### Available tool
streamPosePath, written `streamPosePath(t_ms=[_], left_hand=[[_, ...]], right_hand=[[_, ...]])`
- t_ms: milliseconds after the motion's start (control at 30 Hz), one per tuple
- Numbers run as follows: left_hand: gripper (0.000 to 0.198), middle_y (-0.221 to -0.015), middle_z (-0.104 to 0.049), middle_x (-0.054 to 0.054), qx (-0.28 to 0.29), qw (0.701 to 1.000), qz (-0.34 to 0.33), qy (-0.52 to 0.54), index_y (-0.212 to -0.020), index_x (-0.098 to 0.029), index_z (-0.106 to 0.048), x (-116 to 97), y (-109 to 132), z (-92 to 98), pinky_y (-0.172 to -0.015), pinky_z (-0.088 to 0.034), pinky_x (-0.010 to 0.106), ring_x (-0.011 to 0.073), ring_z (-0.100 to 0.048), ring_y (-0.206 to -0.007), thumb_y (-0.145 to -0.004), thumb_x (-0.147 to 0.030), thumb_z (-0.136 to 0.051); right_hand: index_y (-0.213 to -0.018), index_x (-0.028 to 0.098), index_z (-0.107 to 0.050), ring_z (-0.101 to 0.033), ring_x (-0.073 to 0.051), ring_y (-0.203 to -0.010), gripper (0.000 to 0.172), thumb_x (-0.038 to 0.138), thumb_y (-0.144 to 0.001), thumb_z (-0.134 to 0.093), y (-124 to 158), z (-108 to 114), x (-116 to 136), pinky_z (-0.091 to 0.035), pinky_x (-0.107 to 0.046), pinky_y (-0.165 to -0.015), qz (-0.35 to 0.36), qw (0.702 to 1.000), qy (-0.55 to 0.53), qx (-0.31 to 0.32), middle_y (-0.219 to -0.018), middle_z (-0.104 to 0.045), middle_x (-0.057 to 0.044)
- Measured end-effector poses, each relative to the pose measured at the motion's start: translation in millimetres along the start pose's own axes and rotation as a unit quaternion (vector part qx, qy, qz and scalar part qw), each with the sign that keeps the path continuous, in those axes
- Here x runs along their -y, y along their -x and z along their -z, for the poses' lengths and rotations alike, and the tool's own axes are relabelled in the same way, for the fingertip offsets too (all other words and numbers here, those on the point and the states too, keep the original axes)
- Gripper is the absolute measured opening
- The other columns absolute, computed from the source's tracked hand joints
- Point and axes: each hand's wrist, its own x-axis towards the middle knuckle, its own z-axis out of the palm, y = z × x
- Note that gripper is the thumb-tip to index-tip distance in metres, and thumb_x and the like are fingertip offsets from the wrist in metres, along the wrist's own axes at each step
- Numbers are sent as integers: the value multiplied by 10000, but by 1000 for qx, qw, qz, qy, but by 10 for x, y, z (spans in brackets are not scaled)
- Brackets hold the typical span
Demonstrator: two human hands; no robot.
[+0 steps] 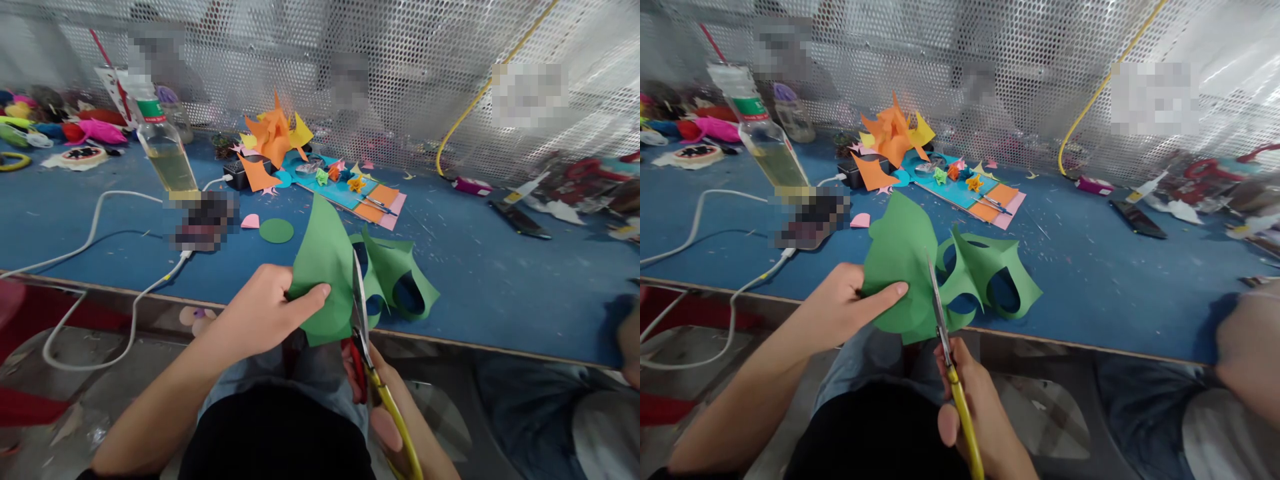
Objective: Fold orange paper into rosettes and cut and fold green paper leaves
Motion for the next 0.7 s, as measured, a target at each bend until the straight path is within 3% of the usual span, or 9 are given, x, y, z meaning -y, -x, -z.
streamPosePath(t_ms=[133,333,533,700], left_hand=[[434,-525,-317,-27,9,1000,1,0,-522,-169,-393,-1,-3,20,-419,-179,235,80,-283,-476,-784,-499,-497],[459,-539,-295,-30,30,999,9,-15,-532,-174,-365,-3,-14,54,-426,-177,238,81,-260,-488,-797,-534,-467],[466,-549,-284,-29,48,999,13,-17,-542,-173,-373,-6,-18,77,-431,-186,243,83,-247,-494,-806,-550,-448],[444,-542,-283,-30,55,998,22,-4,-542,-175,-371,-2,-33,103,-423,-190,244,81,-245,-486,-801,-520,-472]], right_hand=[[-736,203,-501,-382,-108,-434,419,618,-776,-461,-10,-18,-21,-334,-232,-431,-23,999,-9,-20,-541,-426,36],[-715,210,-487,-381,-99,-405,460,666,-749,-446,-30,13,-110,-331,-224,-412,-20,1000,13,-2,-530,-411,40],[-722,214,-482,-386,-95,-420,421,628,-692,-554,-23,24,-182,-329,-214,-410,32,998,53,-3,-528,-402,47],[-724,214,-489,-394,-98,-388,426,629,-664,-566,-33,41,-197,-321,-220,-386,-4,999,48,-4,-507,-403,46]])
